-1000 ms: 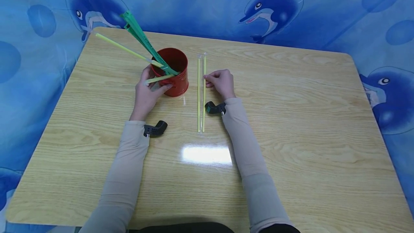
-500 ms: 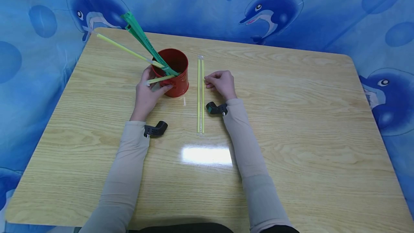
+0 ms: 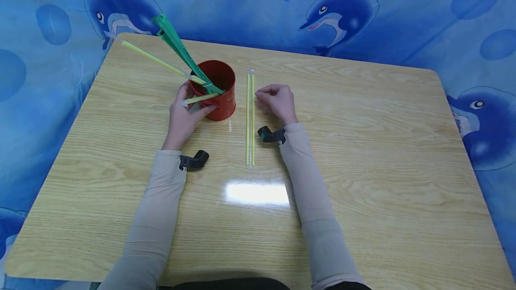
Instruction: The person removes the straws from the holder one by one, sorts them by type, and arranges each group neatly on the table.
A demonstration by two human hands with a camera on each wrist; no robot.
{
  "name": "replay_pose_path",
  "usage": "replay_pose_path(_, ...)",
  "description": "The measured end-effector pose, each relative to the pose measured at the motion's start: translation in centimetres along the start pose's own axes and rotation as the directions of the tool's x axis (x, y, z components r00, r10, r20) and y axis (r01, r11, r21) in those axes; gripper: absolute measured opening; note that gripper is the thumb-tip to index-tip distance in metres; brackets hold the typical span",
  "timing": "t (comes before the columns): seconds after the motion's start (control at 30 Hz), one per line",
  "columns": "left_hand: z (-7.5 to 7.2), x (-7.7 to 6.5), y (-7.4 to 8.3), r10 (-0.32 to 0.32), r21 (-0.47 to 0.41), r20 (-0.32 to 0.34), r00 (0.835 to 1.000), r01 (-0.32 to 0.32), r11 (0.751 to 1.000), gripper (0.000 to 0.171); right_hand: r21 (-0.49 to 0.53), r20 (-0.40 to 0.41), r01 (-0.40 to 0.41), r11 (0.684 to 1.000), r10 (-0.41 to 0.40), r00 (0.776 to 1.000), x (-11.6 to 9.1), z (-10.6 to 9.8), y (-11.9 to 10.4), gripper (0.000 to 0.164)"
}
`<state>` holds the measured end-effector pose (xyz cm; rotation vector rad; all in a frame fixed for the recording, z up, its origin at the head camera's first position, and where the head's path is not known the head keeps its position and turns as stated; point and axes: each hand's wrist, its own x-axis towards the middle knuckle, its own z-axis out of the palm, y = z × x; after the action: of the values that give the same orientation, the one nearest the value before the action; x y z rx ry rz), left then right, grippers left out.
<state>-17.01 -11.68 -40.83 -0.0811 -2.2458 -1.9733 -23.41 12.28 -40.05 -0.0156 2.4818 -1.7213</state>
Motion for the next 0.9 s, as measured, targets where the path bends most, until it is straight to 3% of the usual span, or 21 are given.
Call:
replay_pose_path(0.17,0.0,0.0,-0.1,0.01,-0.015,0.001,1.0,-0.01,1.0,0.074,0.005,0.008,0.056,0.998,-0.056,0.998,-0.7,0.2,-1.3,0.02)
replay_pose_path(0.4,-0.2,-1.0,3.2,-0.011,-0.012,0.013,1.0,0.011,1.0,0.071,0.077,0.035,0.115,0.99,-0.117,0.992,-1.7,0.1,-3.4,0.024)
replay_pose_path(0.63,-0.1,0.0,0.4,0.019,-0.026,0.001,1.0,-0.019,0.999,0.075,0.112,0.058,0.172,0.979,-0.179,0.982,-3.1,0.3,-5.3,0.025)
replay_pose_path(0.9,0.0,0.1,-0.1,0.037,-0.003,-0.003,0.999,-0.037,0.999,0.076,0.137,0.099,0.283,0.949,-0.297,0.95,-4.6,1.0,-7.7,0.022)
